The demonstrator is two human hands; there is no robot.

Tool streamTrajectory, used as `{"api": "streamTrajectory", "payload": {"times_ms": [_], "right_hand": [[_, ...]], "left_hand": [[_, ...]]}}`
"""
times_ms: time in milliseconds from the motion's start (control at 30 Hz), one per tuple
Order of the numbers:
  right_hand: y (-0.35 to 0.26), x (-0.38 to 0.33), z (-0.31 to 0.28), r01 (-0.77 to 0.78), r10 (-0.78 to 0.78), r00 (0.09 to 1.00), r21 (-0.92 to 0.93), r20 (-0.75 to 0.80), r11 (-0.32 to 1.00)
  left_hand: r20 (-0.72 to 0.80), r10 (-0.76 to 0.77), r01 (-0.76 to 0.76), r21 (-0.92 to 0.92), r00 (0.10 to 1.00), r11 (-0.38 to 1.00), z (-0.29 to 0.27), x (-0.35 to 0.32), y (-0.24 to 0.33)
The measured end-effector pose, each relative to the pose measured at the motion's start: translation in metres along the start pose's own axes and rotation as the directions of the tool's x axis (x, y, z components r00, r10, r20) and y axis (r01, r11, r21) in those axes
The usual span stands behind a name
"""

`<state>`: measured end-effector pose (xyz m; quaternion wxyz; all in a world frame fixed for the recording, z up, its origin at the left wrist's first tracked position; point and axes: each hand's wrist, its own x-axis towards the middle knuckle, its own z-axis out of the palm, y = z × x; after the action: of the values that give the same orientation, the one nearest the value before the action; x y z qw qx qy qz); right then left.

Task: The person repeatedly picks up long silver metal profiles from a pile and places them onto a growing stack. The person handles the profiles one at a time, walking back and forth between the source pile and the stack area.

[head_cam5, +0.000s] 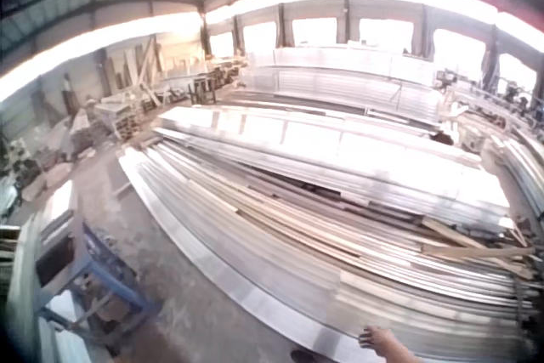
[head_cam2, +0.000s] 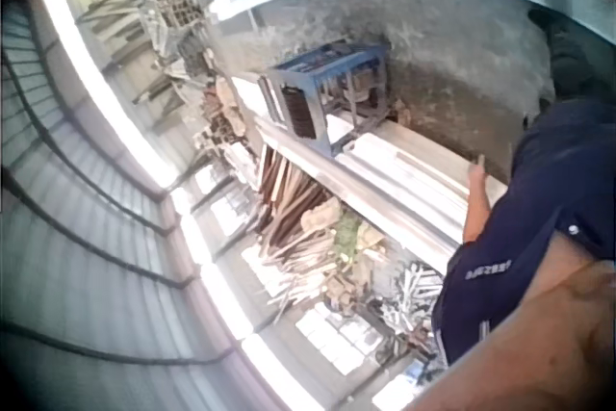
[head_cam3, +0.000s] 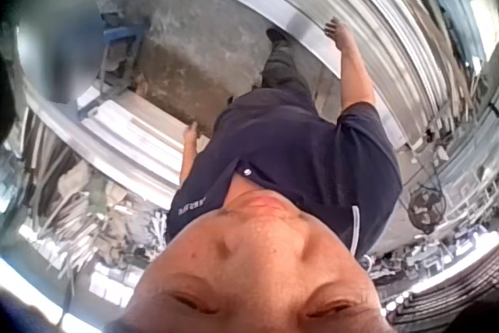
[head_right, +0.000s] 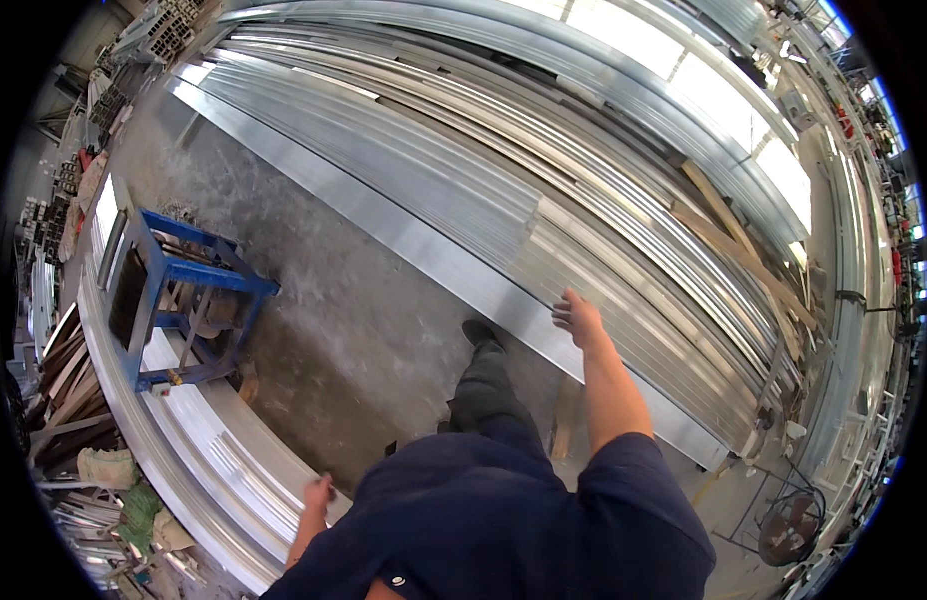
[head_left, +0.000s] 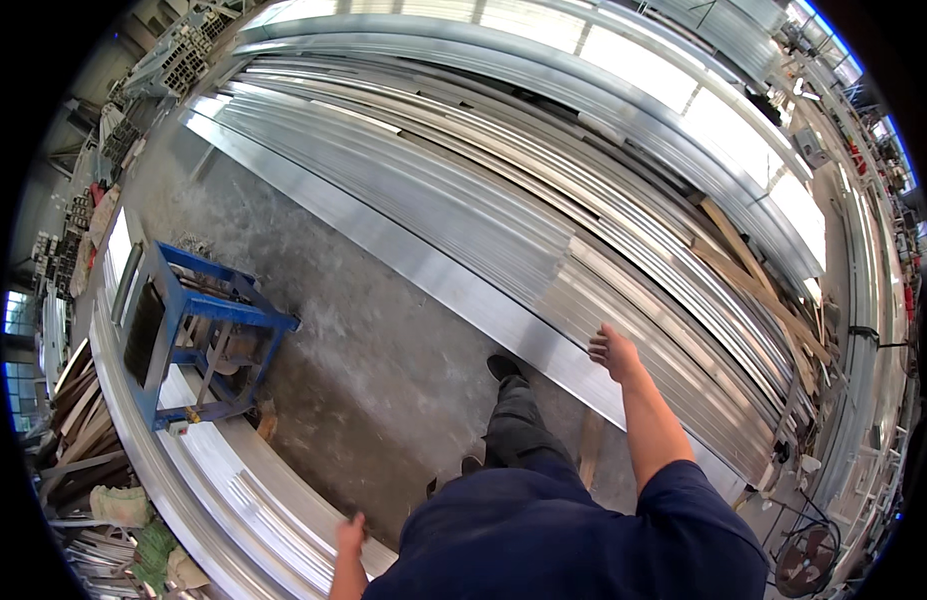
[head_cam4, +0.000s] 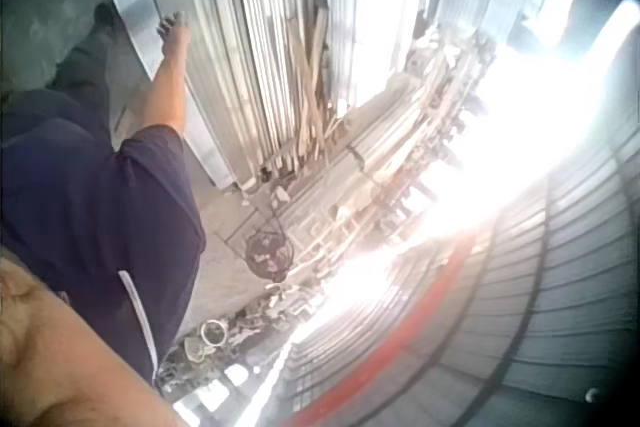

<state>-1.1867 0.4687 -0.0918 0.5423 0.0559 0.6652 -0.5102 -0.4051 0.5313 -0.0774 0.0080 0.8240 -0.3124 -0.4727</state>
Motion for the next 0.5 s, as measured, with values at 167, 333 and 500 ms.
{"api": "streamTrajectory", "payload": {"times_ms": [167, 333, 500], "right_hand": [[-0.065, 0.14, 0.097, 0.009, 0.007, 0.994, 0.139, -0.112, 0.99], [-0.096, 0.229, 0.138, -0.061, 0.111, 0.971, 0.228, -0.213, 0.972], [-0.107, 0.248, 0.135, -0.154, 0.22, 0.933, 0.236, -0.285, 0.959]], "left_hand": [[0.531, 0.009, -0.418, 0.656, 0.847, 0.628, 0.012, -0.089, -0.021], [0.329, -0.171, 0.02, 0.418, 0.929, 0.908, 0.032, -0.12, 0.087], [0.179, 0.025, -0.072, 0.261, 0.984, 0.963, 0.077, -0.058, 0.232]]}}
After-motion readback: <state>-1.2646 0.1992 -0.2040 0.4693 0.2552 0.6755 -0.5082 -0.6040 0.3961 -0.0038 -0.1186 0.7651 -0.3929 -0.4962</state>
